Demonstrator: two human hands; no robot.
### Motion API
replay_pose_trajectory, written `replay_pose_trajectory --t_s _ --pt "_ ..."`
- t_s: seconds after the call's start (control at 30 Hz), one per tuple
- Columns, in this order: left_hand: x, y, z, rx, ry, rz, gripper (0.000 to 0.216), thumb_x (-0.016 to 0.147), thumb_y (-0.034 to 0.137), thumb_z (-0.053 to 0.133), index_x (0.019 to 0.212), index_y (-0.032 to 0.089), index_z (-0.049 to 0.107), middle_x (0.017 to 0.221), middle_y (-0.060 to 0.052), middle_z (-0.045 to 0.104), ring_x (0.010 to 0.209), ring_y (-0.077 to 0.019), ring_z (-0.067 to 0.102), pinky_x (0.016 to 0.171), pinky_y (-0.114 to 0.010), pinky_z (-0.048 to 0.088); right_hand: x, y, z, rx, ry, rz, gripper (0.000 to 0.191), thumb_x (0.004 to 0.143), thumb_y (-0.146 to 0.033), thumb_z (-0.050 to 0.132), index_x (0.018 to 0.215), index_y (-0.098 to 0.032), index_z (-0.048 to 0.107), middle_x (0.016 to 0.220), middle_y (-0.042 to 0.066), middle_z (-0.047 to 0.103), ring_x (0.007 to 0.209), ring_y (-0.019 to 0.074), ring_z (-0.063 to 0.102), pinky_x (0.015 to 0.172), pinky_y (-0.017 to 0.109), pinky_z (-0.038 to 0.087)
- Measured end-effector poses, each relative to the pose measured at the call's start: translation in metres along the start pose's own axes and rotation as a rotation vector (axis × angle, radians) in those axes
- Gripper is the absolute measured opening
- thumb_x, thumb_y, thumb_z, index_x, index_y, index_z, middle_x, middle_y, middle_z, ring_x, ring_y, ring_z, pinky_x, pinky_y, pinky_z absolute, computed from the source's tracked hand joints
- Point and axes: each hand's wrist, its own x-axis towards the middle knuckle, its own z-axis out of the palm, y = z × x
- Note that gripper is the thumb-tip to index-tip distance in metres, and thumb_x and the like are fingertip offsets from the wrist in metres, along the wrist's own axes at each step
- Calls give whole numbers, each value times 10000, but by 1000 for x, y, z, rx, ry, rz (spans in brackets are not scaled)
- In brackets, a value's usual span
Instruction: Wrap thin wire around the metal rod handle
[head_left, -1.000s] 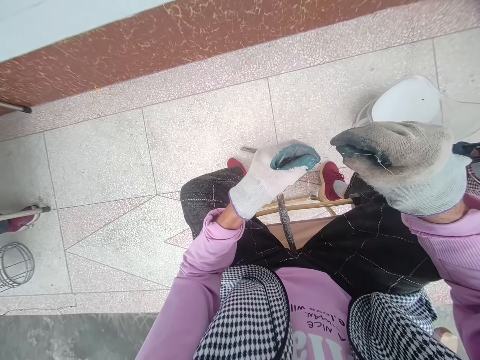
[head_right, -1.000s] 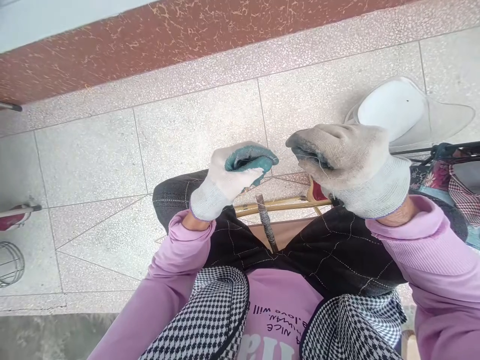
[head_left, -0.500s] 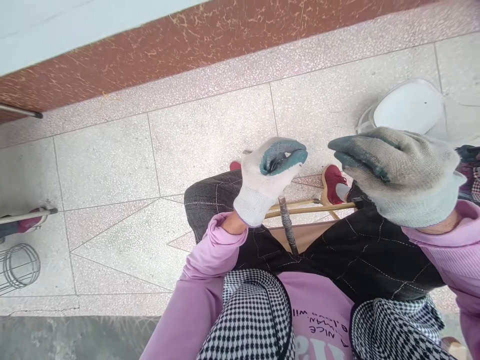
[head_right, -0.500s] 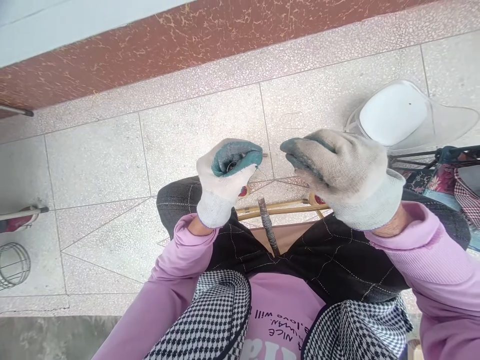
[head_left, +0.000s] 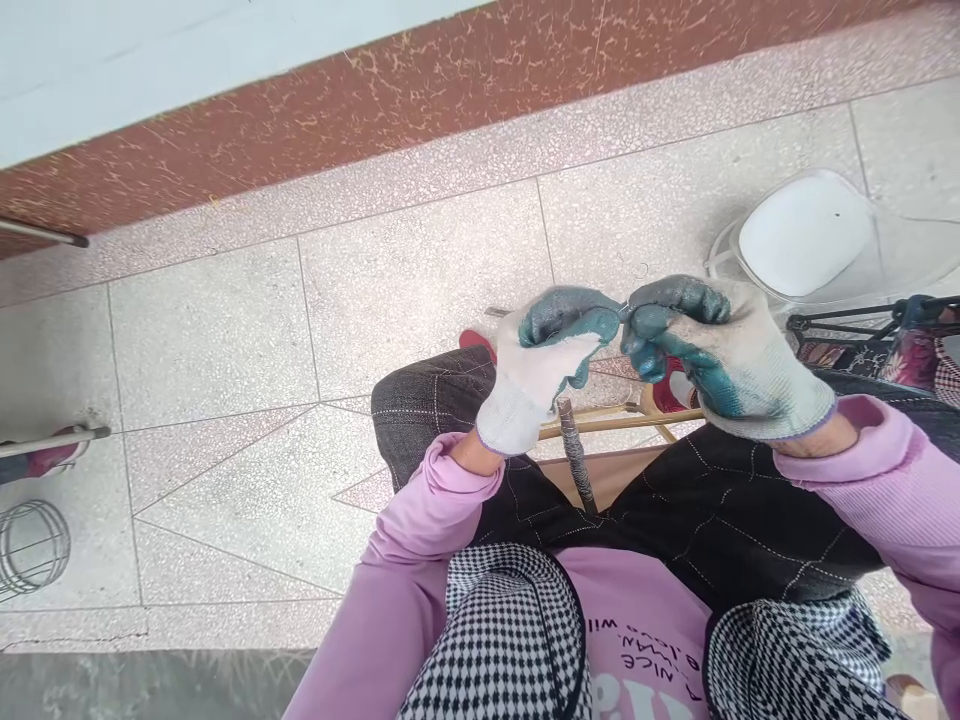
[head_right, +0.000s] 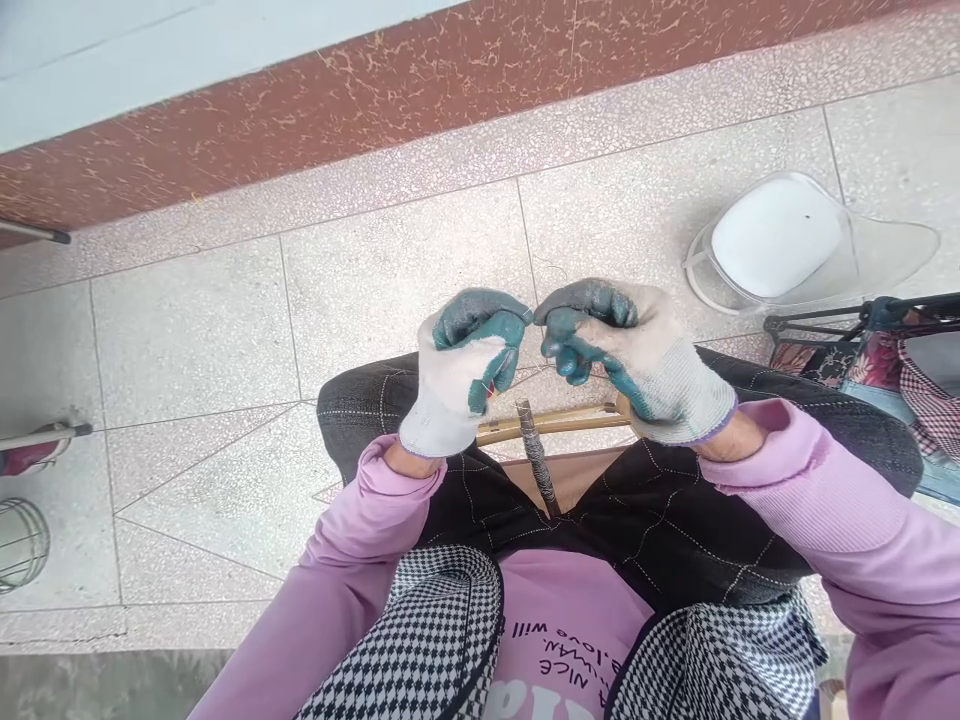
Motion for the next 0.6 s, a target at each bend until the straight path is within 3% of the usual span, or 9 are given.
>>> replay_pose_trajectory --t_s 0.1,0.27,0.33,0.43,0.5,0.6 --pt "3 -4 -2 -147 -74 -42 364 900 497 907 1108 221 793 826 -16 747 500 -116 600 440 -278 542 5 5 -1 86 -72 128 232 888 -451 908 889 -272 759 799 -5 760 613 155 620 532 281 484" --pt "4 -3 -5 -263 -129 -36 311 903 467 872 1077 217 808 932 -35 805 512 -116 612 440 -281 531 6 7 -8 71 -98 74 278 925 -507 842 927 -257 722 845 18 740 635 168 618 531 306 492" --pt "6 2 -9 -188 -138 22 269 918 409 863 1096 211 826 1010 -51 834 627 -147 712 549 -300 613 5 5 -10 41 -52 47 220 921 -452 843 915 -253 750 792 6 727 595 156 602 512 294 487" --pt "10 11 -16 -66 -168 150 277 918 366 877 1138 200 847 1137 -75 855 982 -218 832 875 -361 697 2 -2 -12 -153 75 -79 75 911 -342 836 897 -270 819 761 7 756 615 177 659 530 303 540" --pt "13 16 -19 -12 -179 209 287 929 368 879 1154 193 851 1169 -82 857 1115 -239 829 1022 -397 674 -1 -6 -13 -355 110 -189 57 937 -286 799 923 -297 854 861 15 819 751 228 763 647 359 634" --pt "13 21 -17 79 -117 245 246 919 332 902 1108 184 851 1163 -89 858 1147 -251 823 1084 -421 651 -6 -11 -16 -648 60 -286 190 967 -206 737 1003 -333 873 1006 -2 860 929 282 827 851 445 688"
